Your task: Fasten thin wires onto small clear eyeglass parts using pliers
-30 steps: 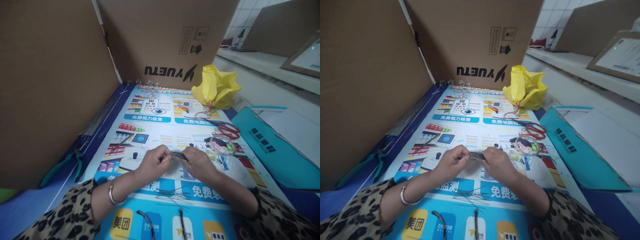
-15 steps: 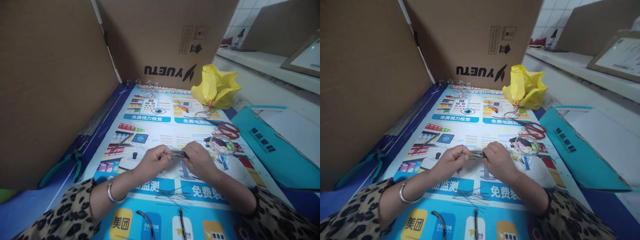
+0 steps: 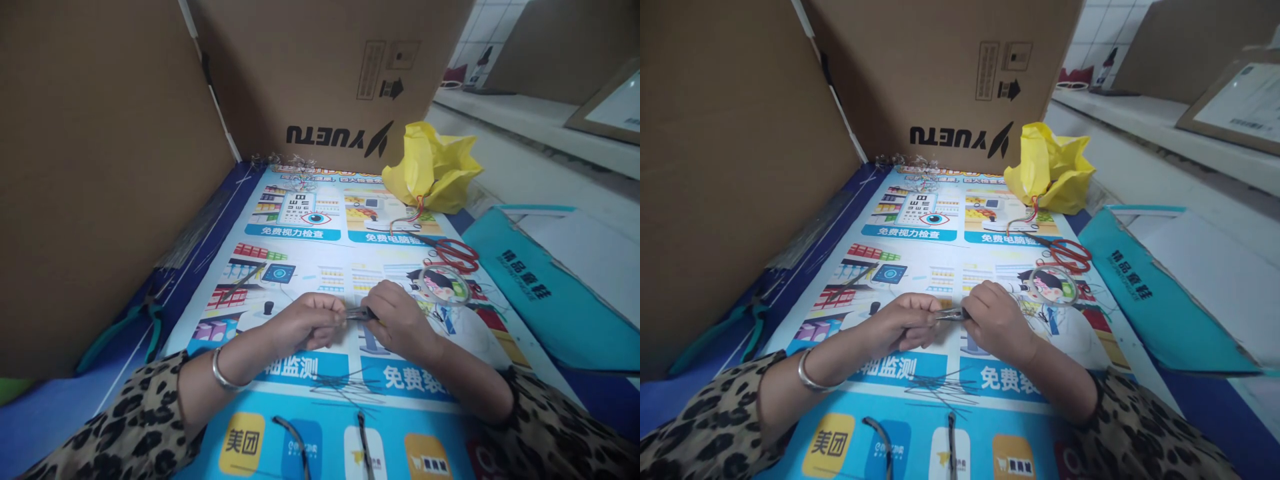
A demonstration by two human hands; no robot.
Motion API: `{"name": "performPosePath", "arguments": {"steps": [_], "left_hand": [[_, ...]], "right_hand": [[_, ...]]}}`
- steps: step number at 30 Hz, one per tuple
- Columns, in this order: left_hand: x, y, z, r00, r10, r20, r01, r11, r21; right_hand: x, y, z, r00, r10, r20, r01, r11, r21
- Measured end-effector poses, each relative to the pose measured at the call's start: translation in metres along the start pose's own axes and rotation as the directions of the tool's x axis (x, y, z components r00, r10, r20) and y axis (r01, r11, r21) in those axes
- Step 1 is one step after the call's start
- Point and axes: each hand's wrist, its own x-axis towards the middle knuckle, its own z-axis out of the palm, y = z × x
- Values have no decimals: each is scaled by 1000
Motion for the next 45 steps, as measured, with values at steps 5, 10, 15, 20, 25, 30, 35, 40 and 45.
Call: {"name": "performPosePath", "arguments": {"steps": [5,10,15,20,25,30,35,40,45], "left_hand": [[-1,2,0,1000,-13,4,13,1000,-15],[-1,2,1,999,-29,-26,29,1000,5],[0,3,0,999,0,-36,1,999,34],[0,7,3,999,-6,-51,8,1000,26],[1,7,3,983,63,-174,-21,973,231],[1,2,-4,815,478,-327,-84,657,749],[0,-1,-9,707,680,-194,-9,283,959],[1,-6,-13,695,717,-58,38,43,998],[1,-9,-14,687,724,57,95,-167,981]], "right_hand": [[-1,0,-1,999,-33,-9,33,999,-31],[-3,1,0,999,-38,3,38,996,-79],[-4,1,2,1000,-4,11,5,994,-113],[-4,0,4,998,36,52,-31,996,-86],[-2,1,5,994,87,60,-82,994,-76],[1,8,3,981,184,55,-173,971,-168],[-1,18,2,957,287,47,-274,944,-183],[-1,16,-1,965,243,94,-227,961,-157],[2,7,-8,975,179,131,-134,945,-298]]}}
